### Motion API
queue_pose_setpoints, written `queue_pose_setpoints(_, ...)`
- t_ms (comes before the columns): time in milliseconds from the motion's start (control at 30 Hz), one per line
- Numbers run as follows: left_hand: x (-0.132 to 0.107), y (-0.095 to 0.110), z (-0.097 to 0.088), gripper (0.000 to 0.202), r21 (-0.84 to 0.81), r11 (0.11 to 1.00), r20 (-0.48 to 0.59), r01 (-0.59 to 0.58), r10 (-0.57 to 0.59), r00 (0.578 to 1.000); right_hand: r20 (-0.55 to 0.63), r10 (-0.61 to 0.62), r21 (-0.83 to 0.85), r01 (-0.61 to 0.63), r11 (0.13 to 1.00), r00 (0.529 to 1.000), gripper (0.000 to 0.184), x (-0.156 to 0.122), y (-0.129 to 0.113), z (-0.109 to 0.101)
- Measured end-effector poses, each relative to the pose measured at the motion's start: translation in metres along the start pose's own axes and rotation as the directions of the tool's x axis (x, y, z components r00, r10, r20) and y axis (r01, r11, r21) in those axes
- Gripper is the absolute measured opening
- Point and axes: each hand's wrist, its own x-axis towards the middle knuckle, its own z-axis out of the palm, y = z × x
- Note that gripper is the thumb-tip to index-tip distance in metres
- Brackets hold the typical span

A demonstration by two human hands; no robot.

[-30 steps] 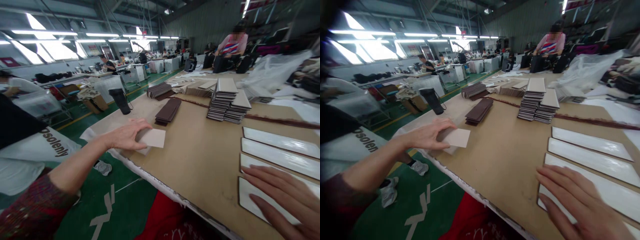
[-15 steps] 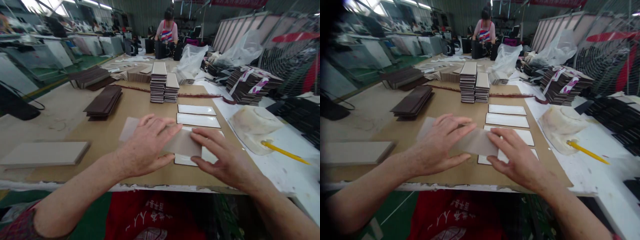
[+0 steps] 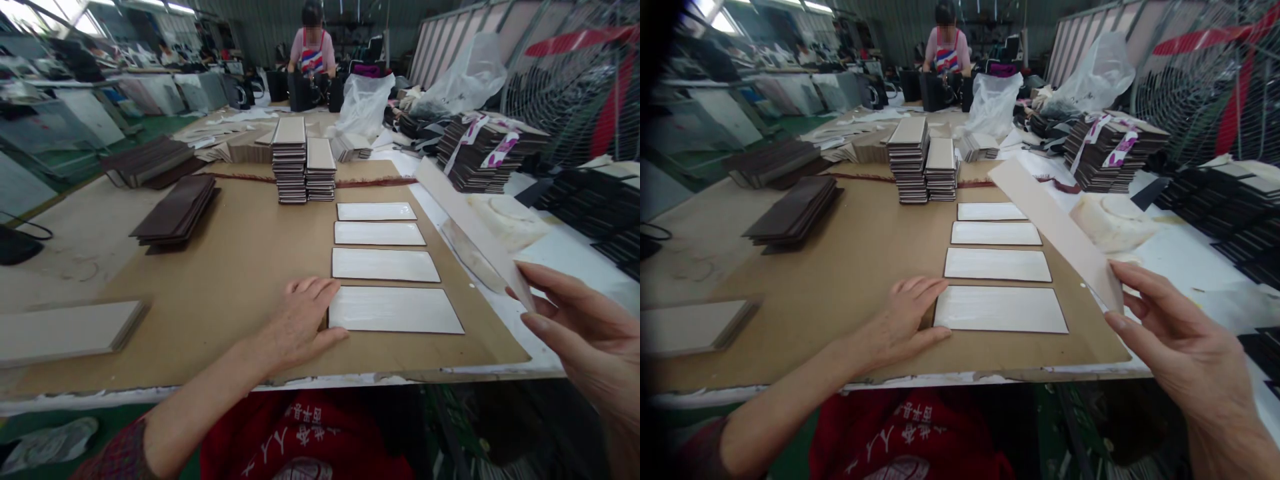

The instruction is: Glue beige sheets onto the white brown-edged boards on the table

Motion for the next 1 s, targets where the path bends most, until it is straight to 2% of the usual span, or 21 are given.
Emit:
queue_pose_setpoints(133, 0.001, -0.003, 0.004, 0.063, -0.012, 1.000, 0.004, 0.004, -0.004, 1.000, 0.083, -0.064, 0.009, 0.064, 0.998, 0.994, 0.047, -0.002, 0.004, -0.004)
queue_pose_setpoints(267, -0.006, -0.007, 0.005, 0.064, -0.021, 1.000, -0.002, 0.001, -0.001, 1.000, 0.164, -0.104, 0.004, 0.104, 0.995, 0.981, 0.050, 0.000, 0.026, -0.018)
queue_pose_setpoints(433, -0.022, -0.013, 0.001, 0.067, -0.059, 0.998, 0.043, 0.009, -0.007, 0.999, 0.384, -0.195, -0.105, 0.253, 0.962, 0.902, 0.052, -0.002, 0.041, -0.028)
queue_pose_setpoints(567, -0.033, -0.019, -0.001, 0.083, -0.147, 0.988, 0.037, 0.049, -0.044, 0.998, 0.504, -0.219, -0.231, 0.375, 0.898, 0.835, 0.056, -0.004, 0.041, -0.021)
queue_pose_setpoints(733, -0.036, -0.022, -0.001, 0.076, -0.234, 0.967, 0.024, 0.103, -0.100, 0.995, 0.599, -0.255, -0.291, 0.503, 0.814, 0.759, 0.061, -0.002, 0.048, -0.006)
queue_pose_setpoints(900, -0.035, -0.020, -0.002, 0.074, -0.236, 0.969, -0.008, 0.071, -0.075, 0.997, 0.645, -0.321, -0.285, 0.608, 0.741, 0.693, 0.059, 0.002, 0.047, 0.004)
queue_pose_setpoints(1000, -0.034, -0.020, -0.002, 0.075, -0.231, 0.971, -0.021, 0.062, -0.069, 0.997, 0.666, -0.319, -0.302, 0.635, 0.711, 0.674, 0.059, 0.005, 0.047, 0.008)
